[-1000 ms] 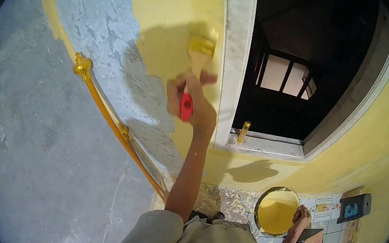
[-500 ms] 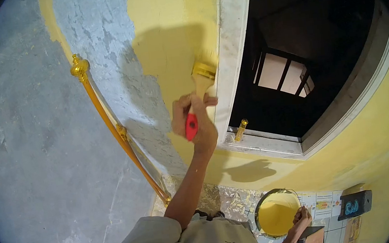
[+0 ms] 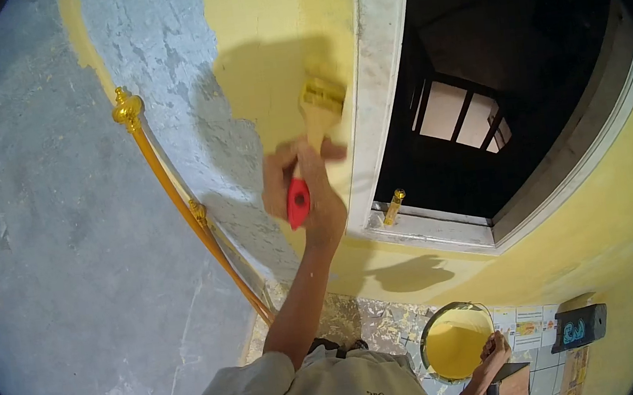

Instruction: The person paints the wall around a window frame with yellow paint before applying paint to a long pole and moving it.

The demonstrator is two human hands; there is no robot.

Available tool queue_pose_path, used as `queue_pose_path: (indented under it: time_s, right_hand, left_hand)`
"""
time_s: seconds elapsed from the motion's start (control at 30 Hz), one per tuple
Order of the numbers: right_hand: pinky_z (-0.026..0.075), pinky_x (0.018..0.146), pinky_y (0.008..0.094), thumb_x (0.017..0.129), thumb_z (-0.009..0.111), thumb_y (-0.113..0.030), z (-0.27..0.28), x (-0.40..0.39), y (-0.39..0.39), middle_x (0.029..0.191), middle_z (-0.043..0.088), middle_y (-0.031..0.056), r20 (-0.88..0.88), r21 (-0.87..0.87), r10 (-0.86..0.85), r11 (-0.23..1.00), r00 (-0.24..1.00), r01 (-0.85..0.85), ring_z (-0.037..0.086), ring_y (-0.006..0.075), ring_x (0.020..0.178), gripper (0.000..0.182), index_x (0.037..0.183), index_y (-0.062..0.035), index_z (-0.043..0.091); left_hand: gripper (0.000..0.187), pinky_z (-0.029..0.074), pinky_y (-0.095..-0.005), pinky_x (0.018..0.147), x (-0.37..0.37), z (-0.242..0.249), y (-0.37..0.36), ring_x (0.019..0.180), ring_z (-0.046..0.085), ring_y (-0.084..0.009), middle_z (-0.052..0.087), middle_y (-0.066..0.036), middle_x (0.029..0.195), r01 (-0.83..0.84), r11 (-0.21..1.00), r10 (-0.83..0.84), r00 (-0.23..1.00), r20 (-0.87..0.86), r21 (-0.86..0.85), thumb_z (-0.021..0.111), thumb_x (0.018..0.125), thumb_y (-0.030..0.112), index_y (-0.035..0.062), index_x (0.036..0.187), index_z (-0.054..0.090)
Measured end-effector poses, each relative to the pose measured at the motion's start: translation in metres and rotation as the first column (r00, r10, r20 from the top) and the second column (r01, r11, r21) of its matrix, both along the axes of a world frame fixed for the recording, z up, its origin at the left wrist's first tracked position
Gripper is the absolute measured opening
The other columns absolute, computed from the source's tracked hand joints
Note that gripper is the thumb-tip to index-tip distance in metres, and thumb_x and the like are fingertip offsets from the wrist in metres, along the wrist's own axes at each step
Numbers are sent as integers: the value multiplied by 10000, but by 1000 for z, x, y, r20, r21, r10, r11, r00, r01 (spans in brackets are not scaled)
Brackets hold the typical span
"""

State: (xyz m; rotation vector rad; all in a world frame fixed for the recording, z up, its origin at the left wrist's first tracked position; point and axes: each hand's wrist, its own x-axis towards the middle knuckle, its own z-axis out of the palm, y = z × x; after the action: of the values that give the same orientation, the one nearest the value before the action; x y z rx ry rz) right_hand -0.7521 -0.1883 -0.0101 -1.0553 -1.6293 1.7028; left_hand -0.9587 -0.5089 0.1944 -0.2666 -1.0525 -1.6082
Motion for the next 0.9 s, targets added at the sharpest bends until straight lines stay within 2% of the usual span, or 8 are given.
queue_pose_path:
  time_s: [0.07, 0.2, 0.4, 0.47, 0.5, 0.67, 0.73, 0.9]
  right_hand:
    - [143, 371, 211, 837, 522, -183, -1, 0, -1, 503, 326, -55, 0, 13, 27, 1000, 1000, -27, 238, 27, 407, 260, 602, -94, 454]
    - [139, 368, 212, 840, 528, -179, -1, -6, -7, 497, 316, -54, -14, 20, 21, 1000, 1000, -21, 234, 27, 403, 270, 597, -93, 445]
    - [136, 370, 219, 837, 537, -165, 1, -4, -10, 498, 313, -55, -31, -25, 42, 999, 999, -42, 231, 30, 405, 270, 595, -96, 440]
    - [137, 370, 221, 837, 537, -169, -3, -3, -8, 497, 317, -53, -42, -23, 70, 997, 997, -71, 233, 31, 404, 270, 595, -95, 442]
    - [139, 369, 223, 837, 537, -172, -2, -4, -7, 495, 320, -52, -68, -24, 99, 995, 993, -101, 234, 32, 402, 271, 595, -93, 443]
    - [141, 375, 223, 834, 536, -177, 0, -11, -14, 494, 314, -53, -53, -19, 74, 997, 996, -75, 226, 33, 404, 275, 590, -93, 440]
    - [140, 377, 222, 834, 535, -177, 1, -4, -15, 493, 311, -53, -65, -30, 68, 997, 996, -70, 224, 34, 405, 279, 586, -92, 438]
    - [136, 386, 225, 838, 512, -178, 0, -3, -10, 496, 300, -56, -27, -2, 79, 997, 996, -79, 217, 37, 411, 291, 574, -95, 422]
  left_hand:
    - [117, 476, -270, 569, -10, 20, -5, 594, 606, -166, 613, -143, 747, -91, 990, 81, 992, -95, -112, 505, 888, 88, -22, 864, 473]
    - [98, 461, -253, 530, -17, -5, -8, 588, 612, -167, 611, -124, 684, -199, 928, 215, 977, 17, -314, 518, 881, 82, -10, 858, 494]
    - [157, 496, -312, 617, 8, -17, -5, 596, 595, -186, 585, -141, 747, -34, 991, 44, 996, 75, -127, 518, 893, 110, -35, 860, 470]
    - [78, 451, -228, 476, 0, 18, -14, 576, 609, -135, 603, -106, 661, -273, 903, 249, 962, -115, -331, 541, 863, 51, -19, 888, 517]
    - [113, 471, -279, 618, -7, 33, -2, 624, 588, -167, 604, -126, 723, -173, 956, 132, 975, -181, -235, 484, 909, 93, -17, 880, 485]
    - [67, 460, -249, 477, -10, -45, -17, 524, 600, -156, 590, -96, 608, -296, 858, 317, 948, -21, -421, 539, 855, 51, -9, 833, 523]
    - [138, 470, -279, 581, 7, -71, -16, 617, 596, -173, 615, -137, 712, -89, 946, 154, 970, 189, -311, 509, 897, 120, -4, 845, 478]
    - [106, 495, -276, 579, -8, -18, -12, 545, 597, -165, 602, -111, 660, -108, 979, 108, 994, -7, -175, 524, 876, 85, -11, 845, 490]
